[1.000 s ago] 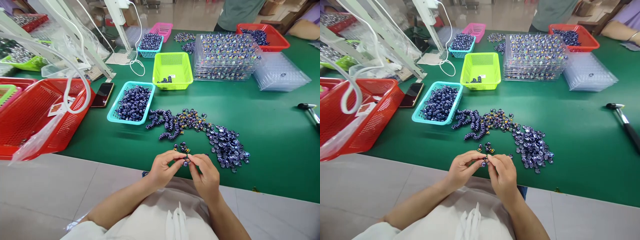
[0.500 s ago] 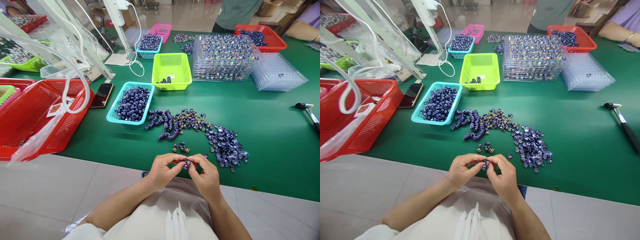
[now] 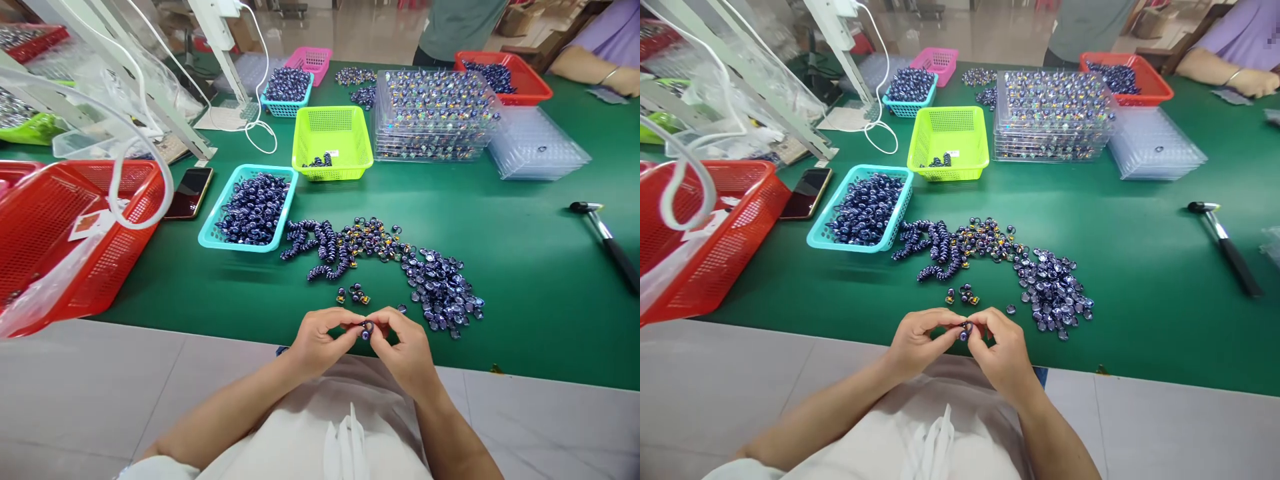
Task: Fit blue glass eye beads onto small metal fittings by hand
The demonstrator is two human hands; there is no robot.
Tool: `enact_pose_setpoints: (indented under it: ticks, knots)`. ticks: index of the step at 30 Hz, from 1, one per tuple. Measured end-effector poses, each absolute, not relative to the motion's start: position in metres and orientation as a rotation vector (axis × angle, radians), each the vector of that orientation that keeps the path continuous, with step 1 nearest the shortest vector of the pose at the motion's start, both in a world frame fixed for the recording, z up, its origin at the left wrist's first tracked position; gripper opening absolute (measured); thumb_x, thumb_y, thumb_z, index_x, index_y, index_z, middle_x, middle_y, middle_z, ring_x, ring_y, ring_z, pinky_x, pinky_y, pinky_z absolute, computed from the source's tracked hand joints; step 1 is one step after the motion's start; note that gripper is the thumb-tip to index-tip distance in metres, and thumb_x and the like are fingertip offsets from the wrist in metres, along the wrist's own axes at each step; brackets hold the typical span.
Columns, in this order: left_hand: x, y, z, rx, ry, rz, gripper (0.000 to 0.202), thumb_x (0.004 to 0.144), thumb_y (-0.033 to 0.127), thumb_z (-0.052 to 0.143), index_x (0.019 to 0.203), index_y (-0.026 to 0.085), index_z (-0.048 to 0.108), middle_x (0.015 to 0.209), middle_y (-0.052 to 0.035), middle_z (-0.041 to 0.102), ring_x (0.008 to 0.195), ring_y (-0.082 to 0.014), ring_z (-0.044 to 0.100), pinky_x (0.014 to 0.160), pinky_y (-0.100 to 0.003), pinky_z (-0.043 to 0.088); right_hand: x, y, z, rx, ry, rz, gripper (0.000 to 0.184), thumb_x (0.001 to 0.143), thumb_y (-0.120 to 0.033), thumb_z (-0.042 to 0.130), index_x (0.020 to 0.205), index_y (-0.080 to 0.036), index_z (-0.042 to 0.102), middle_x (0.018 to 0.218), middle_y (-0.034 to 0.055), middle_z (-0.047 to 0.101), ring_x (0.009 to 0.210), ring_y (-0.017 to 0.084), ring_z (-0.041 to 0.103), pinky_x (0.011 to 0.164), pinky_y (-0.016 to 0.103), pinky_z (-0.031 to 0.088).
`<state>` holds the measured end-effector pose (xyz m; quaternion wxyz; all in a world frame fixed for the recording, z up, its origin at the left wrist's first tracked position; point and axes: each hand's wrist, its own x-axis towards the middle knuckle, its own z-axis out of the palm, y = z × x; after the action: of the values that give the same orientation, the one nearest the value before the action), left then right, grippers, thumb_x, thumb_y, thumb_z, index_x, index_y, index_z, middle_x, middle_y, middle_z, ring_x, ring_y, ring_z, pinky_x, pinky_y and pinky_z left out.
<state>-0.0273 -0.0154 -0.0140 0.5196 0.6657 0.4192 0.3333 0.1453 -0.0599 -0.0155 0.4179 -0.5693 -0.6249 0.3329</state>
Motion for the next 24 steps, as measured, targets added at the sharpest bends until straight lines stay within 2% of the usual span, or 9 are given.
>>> enact_pose_setpoints:
  ticks: [3, 6, 11, 16, 20, 24]
  knots:
    - [-0.025, -0.014, -0.011, 1.451, 1.035, 0.716, 0.012, 0.082, 0.025, 0.071, 0.088, 0.018, 0.078, 0.081, -0.0076, 0.078, 0.074, -0.0199, 0.071, 0.071, -0.029, 0.056, 0.171, -0.058, -0.016, -1.417, -1.732, 0.734, 0.013, 0.093, -0.016, 0.056, 0.097, -0.022, 0.067, 0.087, 0.0014, 0.067, 0.079, 0.015, 0.062, 0.072, 0.028, 0.050]
    - [-0.023, -0.008, -0.008, 1.141, 1.051, 0.727, 0.016, 0.078, 0.029, 0.075, 0.087, 0.016, 0.076, 0.080, -0.0073, 0.077, 0.072, -0.0187, 0.071, 0.071, -0.029, 0.057, 0.205, -0.054, -0.021, -1.618, -1.838, 0.330, 0.015, 0.094, -0.023, 0.058, 0.104, -0.021, 0.068, 0.097, 0.0066, 0.067, 0.092, 0.021, 0.061, 0.082, 0.037, 0.049]
    - [-0.024, 0.006, -0.009, 0.812, 0.976, 0.726, 0.034, 0.073, 0.033, 0.082, 0.099, 0.014, 0.075, 0.087, -0.0077, 0.077, 0.070, -0.0162, 0.069, 0.072, -0.031, 0.058, 0.238, -0.044, -0.032, -1.771, -2.122, -0.088, 0.016, 0.093, -0.024, 0.058, 0.097, -0.019, 0.073, 0.088, 0.0088, 0.064, 0.079, 0.023, 0.054, 0.074, 0.040, 0.046]
    - [-0.023, 0.009, -0.012, 0.627, 0.912, 0.754, 0.033, 0.070, 0.034, 0.085, 0.092, 0.012, 0.074, 0.089, -0.0106, 0.077, 0.069, -0.0144, 0.068, 0.068, -0.027, 0.055, 0.231, -0.038, -0.041, -1.750, -2.111, -0.183, 0.013, 0.092, -0.018, 0.057, 0.090, -0.018, 0.070, 0.092, 0.0095, 0.066, 0.085, 0.024, 0.058, 0.075, 0.038, 0.046]
    - [-0.023, 0.007, -0.011, 0.554, 0.906, 0.758, 0.035, 0.067, 0.034, 0.088, 0.089, 0.011, 0.072, 0.090, -0.0111, 0.077, 0.070, -0.0143, 0.068, 0.067, -0.027, 0.053, 0.222, -0.038, -0.046, -1.703, -2.013, -0.134, 0.014, 0.093, -0.016, 0.053, 0.097, -0.019, 0.067, 0.101, 0.0106, 0.068, 0.094, 0.025, 0.061, 0.079, 0.040, 0.047]
    - [-0.029, 0.007, -0.010, 0.564, 0.917, 0.755, 0.033, 0.070, 0.034, 0.086, 0.091, 0.012, 0.071, 0.091, -0.0103, 0.076, 0.073, -0.0150, 0.068, 0.068, -0.027, 0.053, 0.231, -0.040, -0.041, -1.748, -1.946, -0.154, 0.021, 0.093, -0.018, 0.052, 0.109, -0.020, 0.067, 0.103, 0.0108, 0.068, 0.095, 0.026, 0.061, 0.082, 0.042, 0.048]
